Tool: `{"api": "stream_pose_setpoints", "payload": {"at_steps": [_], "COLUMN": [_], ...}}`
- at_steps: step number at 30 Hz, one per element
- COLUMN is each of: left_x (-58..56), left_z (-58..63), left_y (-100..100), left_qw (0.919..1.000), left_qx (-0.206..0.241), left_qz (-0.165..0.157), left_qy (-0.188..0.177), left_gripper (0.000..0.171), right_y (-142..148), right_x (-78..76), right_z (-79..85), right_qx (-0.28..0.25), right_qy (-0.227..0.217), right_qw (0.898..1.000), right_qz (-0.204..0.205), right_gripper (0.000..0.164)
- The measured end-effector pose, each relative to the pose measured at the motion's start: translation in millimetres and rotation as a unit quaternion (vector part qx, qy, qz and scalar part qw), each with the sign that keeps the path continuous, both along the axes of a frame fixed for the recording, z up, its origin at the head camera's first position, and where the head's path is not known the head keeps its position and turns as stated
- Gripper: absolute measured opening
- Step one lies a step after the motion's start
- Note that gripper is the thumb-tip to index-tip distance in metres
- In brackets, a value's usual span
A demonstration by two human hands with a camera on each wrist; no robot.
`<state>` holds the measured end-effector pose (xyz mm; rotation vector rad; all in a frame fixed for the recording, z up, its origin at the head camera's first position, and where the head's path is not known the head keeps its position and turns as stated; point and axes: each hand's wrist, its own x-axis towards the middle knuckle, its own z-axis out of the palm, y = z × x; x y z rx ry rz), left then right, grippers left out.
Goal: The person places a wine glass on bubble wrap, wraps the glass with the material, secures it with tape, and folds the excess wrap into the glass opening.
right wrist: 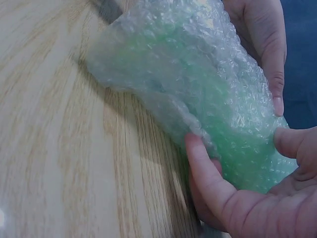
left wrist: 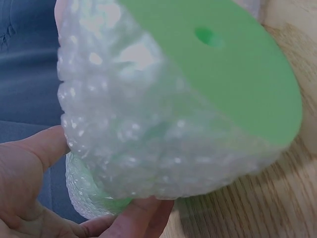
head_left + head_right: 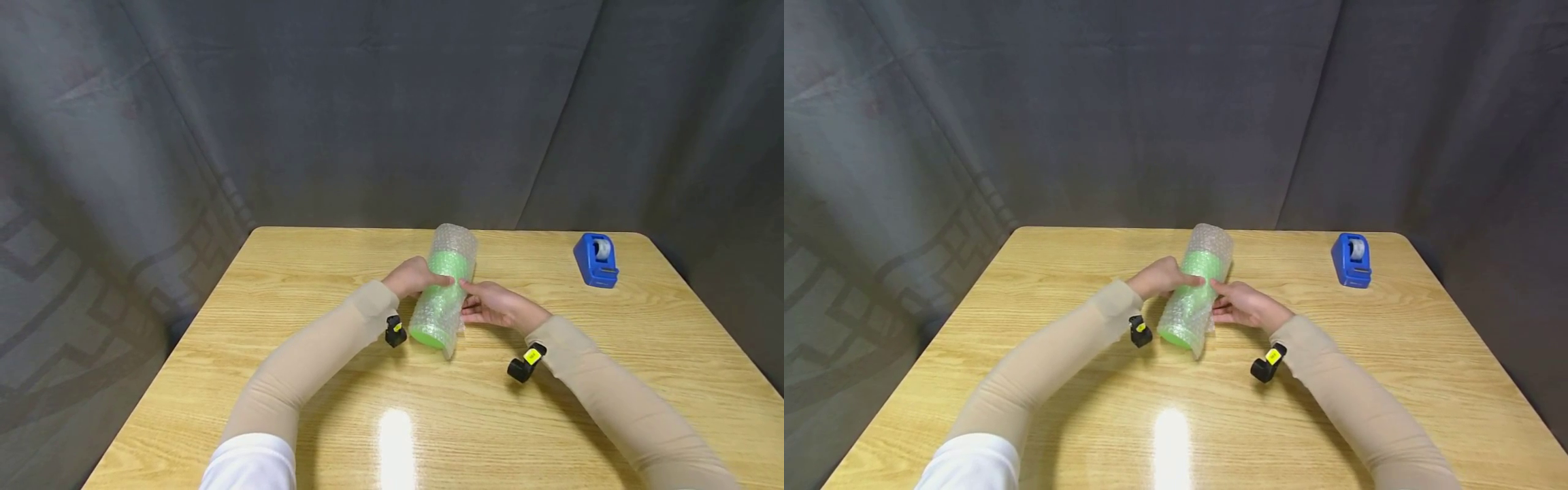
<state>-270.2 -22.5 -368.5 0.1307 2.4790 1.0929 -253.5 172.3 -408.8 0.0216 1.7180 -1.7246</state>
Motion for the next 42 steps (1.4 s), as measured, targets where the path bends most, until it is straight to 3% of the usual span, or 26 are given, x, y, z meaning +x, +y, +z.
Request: {"api": "stream_pose_setpoints", "payload": {"at_steps": [8, 17, 25, 30, 35, 39, 42], "left_x": [4.7, 6.5, -2.3, -7.5, -7.9, -3.3, -0.4], "left_z": [-0.6, -8.4, -19.2, -20.6, -18.5, -16.1, -14.3], "left_y": [0.8, 5.7, 4.2, 0.5, -3.1, -3.4, -1.0], "left_qw": [0.9977, 0.9860, 0.9757, 0.9767, 0.9835, 0.9949, 0.9981], "left_qx": [0.064, 0.151, 0.177, 0.165, 0.137, 0.091, 0.053], "left_qz": [0.001, -0.002, -0.015, -0.008, -0.003, 0.012, 0.015], "left_qy": [-0.021, -0.071, -0.129, -0.137, -0.118, -0.041, 0.026], "left_gripper": [0.051, 0.058, 0.055, 0.044, 0.032, 0.048, 0.067], "right_y": [4.2, 17.2, 20.6, 17.7, 13.1, 11.7, 11.6], "right_x": [0.6, -0.9, -5.4, -9.0, -10.3, -10.5, -10.9], "right_z": [0.1, 6.4, 10.6, 11.7, 14.3, 16.5, 17.1], "right_qx": [-0.001, 0.044, 0.071, 0.086, 0.097, 0.104, 0.107], "right_qy": [0.008, 0.033, 0.051, 0.058, 0.068, 0.072, 0.071], "right_qw": [1.000, 0.998, 0.996, 0.994, 0.992, 0.991, 0.991], "right_qz": [-0.001, 0.016, 0.025, 0.028, 0.034, 0.038, 0.037], "right_gripper": [0.036, 0.037, 0.035, 0.036, 0.034, 0.033, 0.033]}}
